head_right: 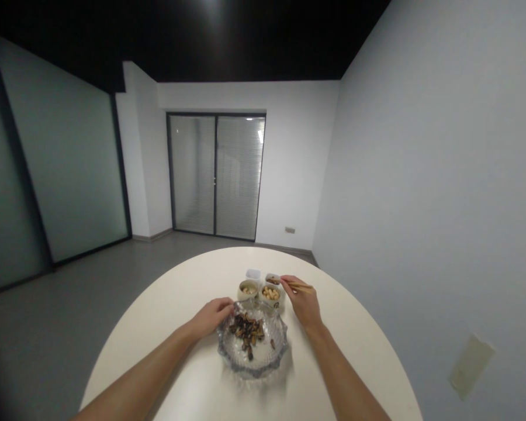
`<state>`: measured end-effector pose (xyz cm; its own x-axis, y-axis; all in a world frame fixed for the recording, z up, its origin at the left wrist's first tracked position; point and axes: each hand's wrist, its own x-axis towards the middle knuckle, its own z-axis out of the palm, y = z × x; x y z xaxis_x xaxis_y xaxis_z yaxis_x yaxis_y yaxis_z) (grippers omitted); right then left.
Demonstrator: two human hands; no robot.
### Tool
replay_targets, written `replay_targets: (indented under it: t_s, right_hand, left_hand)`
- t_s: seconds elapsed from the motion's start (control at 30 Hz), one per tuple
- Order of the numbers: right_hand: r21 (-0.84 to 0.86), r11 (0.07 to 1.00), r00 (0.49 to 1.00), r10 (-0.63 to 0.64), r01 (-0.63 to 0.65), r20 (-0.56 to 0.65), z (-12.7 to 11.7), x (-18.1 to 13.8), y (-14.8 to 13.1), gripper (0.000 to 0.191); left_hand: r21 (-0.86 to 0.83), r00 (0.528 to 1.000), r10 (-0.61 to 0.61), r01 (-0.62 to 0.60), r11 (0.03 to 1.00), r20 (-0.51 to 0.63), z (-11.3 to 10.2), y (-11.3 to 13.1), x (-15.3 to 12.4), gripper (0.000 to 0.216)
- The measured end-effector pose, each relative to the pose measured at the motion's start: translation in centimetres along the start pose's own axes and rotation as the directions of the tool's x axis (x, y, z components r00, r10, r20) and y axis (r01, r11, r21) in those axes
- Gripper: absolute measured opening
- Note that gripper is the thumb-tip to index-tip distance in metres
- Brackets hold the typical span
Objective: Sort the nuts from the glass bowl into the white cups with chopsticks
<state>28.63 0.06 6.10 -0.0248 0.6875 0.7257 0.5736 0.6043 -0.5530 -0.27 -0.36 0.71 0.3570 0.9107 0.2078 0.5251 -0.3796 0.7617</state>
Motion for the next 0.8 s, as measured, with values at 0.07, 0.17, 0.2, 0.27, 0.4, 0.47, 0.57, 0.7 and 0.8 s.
replay_targets:
  t_s: [0.07,0.17,0.2,0.27,0.4,0.47,0.57,0.7,0.8]
  right_hand:
    - [-0.01,1.0,1.0,-0.001,0.001,0.016,0.1,-0.2,0.1,0.038]
    - [-0.036,0.999,0.998,0.01,-0.012,-0.058,-0.4,-0.1,-0.3,0.041]
    - [-0.036,0.999,0.996,0.017,-0.02,-0.089,-0.6,0.0,-0.5,0.042]
    - [-0.013,0.999,0.989,0.038,-0.041,-0.141,-1.2,-0.1,-1.1,0.041]
    - [0.069,0.995,0.984,0.087,-0.078,-0.155,-2.1,-0.7,-2.4,0.036]
    - [0.116,0.989,0.992,0.098,-0.088,-0.078,-2.2,-1.2,-2.9,0.034]
    - [0.178,0.978,0.991,0.091,-0.108,0.1,-1.7,-1.9,-3.3,0.031]
    - [0.182,0.976,0.969,0.073,-0.118,0.234,-0.5,-2.5,-3.3,0.024]
    - [0.152,0.983,0.963,0.058,-0.101,0.263,0.2,-2.8,-3.5,0.02]
  left_hand:
    - [0.008,1.0,-0.003,0.003,1.0,-0.004,0.0,0.0,0.0,0.036]
    - [0.018,1.0,-0.004,0.005,1.0,-0.007,-0.1,0.2,-0.1,0.037]
    - [0.017,1.0,-0.005,0.005,1.0,-0.007,-0.1,0.2,-0.1,0.037]
    - [0.012,1.0,-0.003,0.003,1.0,-0.007,-0.1,0.3,-0.1,0.037]
    - [-0.001,1.0,0.002,-0.002,1.0,-0.009,0.0,0.1,-0.1,0.036]
    - [-0.008,1.0,0.002,-0.002,1.0,-0.01,0.1,-0.1,-0.1,0.037]
    - [-0.006,1.0,-0.001,0.001,1.0,-0.007,0.1,-0.1,-0.1,0.038]
    - [-0.004,1.0,0.002,-0.002,1.0,-0.006,0.2,-0.2,-0.1,0.036]
    - [0.0,1.0,0.003,-0.003,1.0,-0.004,0.2,-0.1,-0.1,0.036]
